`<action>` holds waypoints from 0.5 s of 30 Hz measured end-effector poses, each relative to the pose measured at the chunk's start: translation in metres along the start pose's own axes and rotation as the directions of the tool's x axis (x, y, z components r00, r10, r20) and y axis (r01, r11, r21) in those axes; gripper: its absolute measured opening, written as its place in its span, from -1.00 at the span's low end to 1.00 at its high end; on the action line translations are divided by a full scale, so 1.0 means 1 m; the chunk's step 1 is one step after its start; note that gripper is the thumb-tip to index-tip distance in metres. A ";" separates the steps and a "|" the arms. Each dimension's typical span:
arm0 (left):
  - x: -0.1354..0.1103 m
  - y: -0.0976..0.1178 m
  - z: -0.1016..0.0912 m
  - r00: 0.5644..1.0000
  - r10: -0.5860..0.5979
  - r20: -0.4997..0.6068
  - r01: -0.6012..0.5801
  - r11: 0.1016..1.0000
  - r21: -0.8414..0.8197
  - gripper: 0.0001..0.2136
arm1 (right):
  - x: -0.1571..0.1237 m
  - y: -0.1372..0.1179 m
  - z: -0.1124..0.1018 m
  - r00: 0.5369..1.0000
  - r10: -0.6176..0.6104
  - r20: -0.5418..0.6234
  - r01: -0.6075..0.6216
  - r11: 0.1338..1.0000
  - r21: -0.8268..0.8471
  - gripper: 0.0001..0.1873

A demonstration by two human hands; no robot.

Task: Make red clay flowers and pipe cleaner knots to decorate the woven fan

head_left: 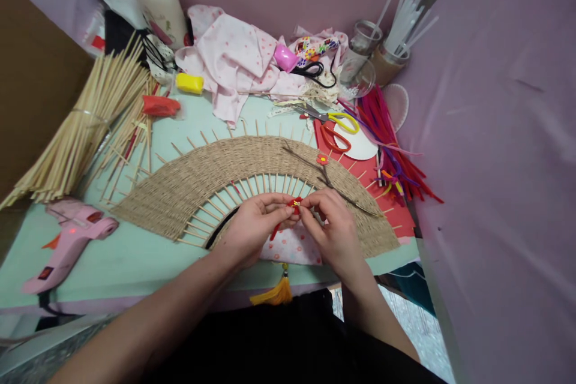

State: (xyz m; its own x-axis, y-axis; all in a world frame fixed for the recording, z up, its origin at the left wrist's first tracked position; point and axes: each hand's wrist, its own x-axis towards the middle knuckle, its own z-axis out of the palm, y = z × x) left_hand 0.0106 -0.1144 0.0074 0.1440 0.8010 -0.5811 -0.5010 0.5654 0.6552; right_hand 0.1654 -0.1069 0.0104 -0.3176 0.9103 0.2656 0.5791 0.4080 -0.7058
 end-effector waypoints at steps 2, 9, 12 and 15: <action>0.000 0.000 0.000 1.000 -0.007 0.006 0.006 1.000 0.015 -0.82 | -0.001 0.001 -0.002 1.000 -0.007 0.018 0.007 1.000 -0.010 -0.91; -0.002 0.005 0.005 0.999 -0.041 -0.020 0.041 0.999 0.001 -0.89 | -0.004 0.002 -0.003 0.997 -0.071 -0.004 0.071 0.996 -0.048 -0.92; -0.003 0.005 0.007 0.998 -0.061 -0.018 0.060 0.998 -0.034 -0.87 | -0.004 0.002 -0.004 0.996 -0.089 -0.013 0.088 0.995 -0.034 -0.93; -0.003 0.003 0.007 0.999 -0.044 0.006 0.044 0.999 -0.013 -0.85 | -0.005 0.003 -0.006 0.997 -0.077 0.018 0.077 0.997 -0.029 -0.92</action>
State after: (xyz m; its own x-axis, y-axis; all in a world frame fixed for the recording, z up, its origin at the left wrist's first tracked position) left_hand 0.0145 -0.1136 0.0149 0.1708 0.7764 -0.6066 -0.5055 0.5975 0.6225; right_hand 0.1729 -0.1098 0.0109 -0.3743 0.8749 0.3074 0.5743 0.4790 -0.6639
